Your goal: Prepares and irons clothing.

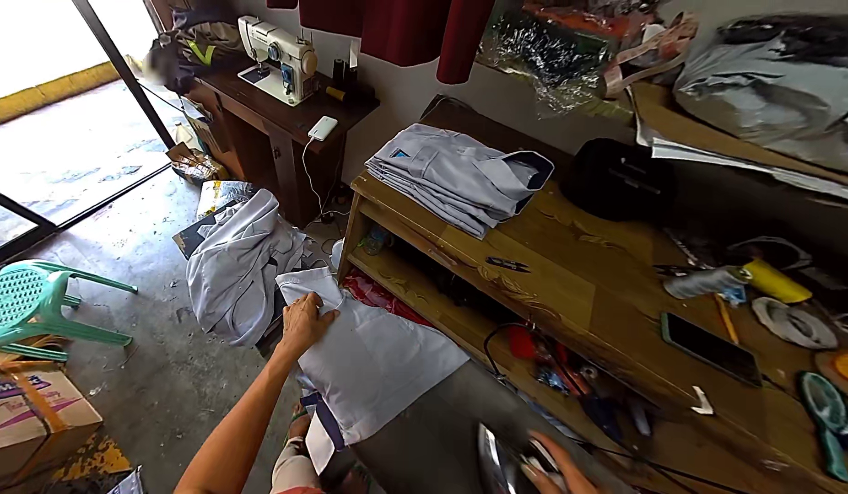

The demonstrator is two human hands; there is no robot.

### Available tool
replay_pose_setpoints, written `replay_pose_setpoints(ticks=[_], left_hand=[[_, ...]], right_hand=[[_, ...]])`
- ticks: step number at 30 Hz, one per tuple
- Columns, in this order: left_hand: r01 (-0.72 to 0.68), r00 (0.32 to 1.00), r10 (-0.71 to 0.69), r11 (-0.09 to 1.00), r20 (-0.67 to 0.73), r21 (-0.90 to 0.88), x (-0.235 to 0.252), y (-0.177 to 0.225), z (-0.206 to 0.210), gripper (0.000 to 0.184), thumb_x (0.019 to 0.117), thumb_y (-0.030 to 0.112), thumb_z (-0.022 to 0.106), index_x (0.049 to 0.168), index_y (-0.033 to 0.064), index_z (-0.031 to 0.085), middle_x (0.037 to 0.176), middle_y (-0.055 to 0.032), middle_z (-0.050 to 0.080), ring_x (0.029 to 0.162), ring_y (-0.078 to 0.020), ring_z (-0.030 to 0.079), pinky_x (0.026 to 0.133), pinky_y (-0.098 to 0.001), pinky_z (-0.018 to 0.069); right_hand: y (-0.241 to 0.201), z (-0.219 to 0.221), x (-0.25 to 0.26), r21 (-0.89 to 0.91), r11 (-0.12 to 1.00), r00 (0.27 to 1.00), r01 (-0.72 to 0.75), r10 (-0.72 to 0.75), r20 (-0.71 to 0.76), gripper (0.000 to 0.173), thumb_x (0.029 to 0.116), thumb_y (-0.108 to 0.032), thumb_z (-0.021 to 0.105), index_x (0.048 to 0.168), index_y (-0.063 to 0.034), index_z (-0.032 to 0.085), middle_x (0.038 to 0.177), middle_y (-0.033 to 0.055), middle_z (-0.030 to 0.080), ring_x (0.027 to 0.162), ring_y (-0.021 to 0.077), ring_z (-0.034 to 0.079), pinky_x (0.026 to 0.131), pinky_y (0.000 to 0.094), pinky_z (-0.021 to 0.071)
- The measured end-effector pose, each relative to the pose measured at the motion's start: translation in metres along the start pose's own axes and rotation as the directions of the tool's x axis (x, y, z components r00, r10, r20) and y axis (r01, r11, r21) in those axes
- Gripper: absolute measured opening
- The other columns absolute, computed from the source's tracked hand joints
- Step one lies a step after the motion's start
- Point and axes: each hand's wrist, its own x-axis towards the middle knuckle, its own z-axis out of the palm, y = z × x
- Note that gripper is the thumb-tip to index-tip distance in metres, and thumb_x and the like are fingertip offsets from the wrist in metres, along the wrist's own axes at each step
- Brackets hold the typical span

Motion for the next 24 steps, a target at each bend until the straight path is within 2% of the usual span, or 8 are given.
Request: replay_pose_setpoints(ticks=[3, 6, 9, 12, 15, 18, 20, 24], left_hand=[[-0.027, 0.999, 0.027, 1.000, 0.031, -0.008, 0.010, 0.009, 0.002, 0.056, 0.0902, 0.054, 0.069, 0.118, 0.0048, 0.067, 0.113, -0.0164, 0.069, 0.114, -0.0348, 0.063, 0.100, -0.0590, 0.0443], [-0.001, 0.976, 0.006, 1.000, 0.219, -0.021, 0.023, 0.006, 0.000, 0.045, 0.0932, 0.046, 0.069, 0.112, 0.0055, 0.070, 0.117, -0.0184, 0.067, 0.118, -0.0366, 0.060, 0.102, -0.0624, 0.0427], [-0.008, 0.950, 0.017, 1.000, 0.311, -0.029, 0.034, -0.002, -0.004, 0.036, 0.0980, 0.037, 0.064, 0.109, 0.0035, 0.070, 0.119, -0.0202, 0.066, 0.120, -0.0377, 0.059, 0.101, -0.0644, 0.0424], [0.005, 0.953, 0.024, 0.996, 0.302, -0.094, 0.035, -0.011, -0.004, 0.035, 0.0987, 0.034, 0.063, 0.107, 0.0010, 0.070, 0.117, -0.0210, 0.065, 0.116, -0.0371, 0.061, 0.100, -0.0615, 0.0453], [0.014, 0.952, 0.035, 0.987, 0.305, -0.157, 0.037, -0.013, -0.007, 0.035, 0.0987, 0.034, 0.064, 0.105, 0.0002, 0.069, 0.115, -0.0210, 0.066, 0.114, -0.0363, 0.062, 0.099, -0.0589, 0.0472], [0.030, 0.946, 0.036, 0.980, 0.321, -0.197, 0.039, -0.015, -0.009, 0.034, 0.0986, 0.033, 0.064, 0.105, 0.0004, 0.069, 0.114, -0.0205, 0.066, 0.112, -0.0354, 0.062, 0.098, -0.0586, 0.0476], [0.044, 0.946, 0.029, 0.976, 0.323, -0.214, 0.042, -0.014, -0.010, 0.033, 0.0989, 0.032, 0.064, 0.104, 0.0002, 0.069, 0.114, -0.0207, 0.066, 0.111, -0.0357, 0.063, 0.097, -0.0591, 0.0480], [0.059, 0.951, 0.014, 0.972, 0.308, -0.226, 0.040, -0.014, -0.010, 0.032, 0.0995, 0.030, 0.063, 0.102, -0.0014, 0.068, 0.110, -0.0205, 0.066, 0.108, -0.0348, 0.063, 0.096, -0.0571, 0.0490]], right_hand=[[-0.081, 0.011, 0.061, -0.002, 0.986, 0.986, 0.167, -0.167, -0.029, 0.057, 0.1018, -0.046, 0.055, 0.149, -0.0137, 0.053, 0.102, 0.0219, 0.074, 0.088, 0.0423, 0.073, 0.078, 0.0643, 0.0552], [-0.173, 0.025, 0.125, -0.031, 0.968, 0.967, 0.249, -0.247, 0.057, 0.056, 0.1047, -0.049, 0.048, 0.151, -0.0173, 0.049, 0.101, 0.0183, 0.073, 0.092, 0.0386, 0.072, 0.081, 0.0601, 0.0554], [-0.235, 0.043, 0.170, -0.108, 0.947, 0.950, 0.302, -0.289, 0.121, 0.055, 0.1063, -0.048, 0.044, 0.153, -0.0185, 0.046, 0.102, 0.0183, 0.072, 0.095, 0.0393, 0.071, 0.083, 0.0585, 0.0544], [-0.248, 0.052, 0.170, -0.187, 0.920, 0.934, 0.344, -0.316, 0.165, 0.054, 0.1034, -0.048, 0.049, 0.150, -0.0216, 0.048, 0.097, 0.0171, 0.072, 0.089, 0.0393, 0.071, 0.078, 0.0589, 0.0544], [-0.231, 0.057, 0.145, -0.224, 0.899, 0.921, 0.377, -0.339, 0.190, 0.054, 0.0935, -0.029, 0.065, 0.146, -0.0246, 0.054, 0.093, 0.0173, 0.072, 0.084, 0.0401, 0.071, 0.072, 0.0588, 0.0543], [-0.218, 0.068, 0.133, -0.248, 0.901, 0.933, 0.357, -0.359, 0.040, 0.057, 0.0859, -0.016, 0.068, 0.142, -0.0211, 0.060, 0.089, 0.0168, 0.073, 0.077, 0.0393, 0.072, 0.065, 0.0569, 0.0553], [-0.229, 0.066, 0.143, -0.253, 0.926, 0.956, 0.281, -0.294, -0.015, 0.057, 0.0885, -0.015, 0.065, 0.144, -0.0205, 0.059, 0.087, 0.0172, 0.073, 0.077, 0.0399, 0.072, 0.065, 0.0575, 0.0548], [-0.260, 0.055, 0.172, -0.288, 0.936, 0.980, 0.201, -0.189, 0.070, 0.056, 0.0933, -0.016, 0.059, 0.148, -0.0209, 0.051, 0.096, 0.0185, 0.073, 0.088, 0.0408, 0.072, 0.072, 0.0586, 0.0547]])
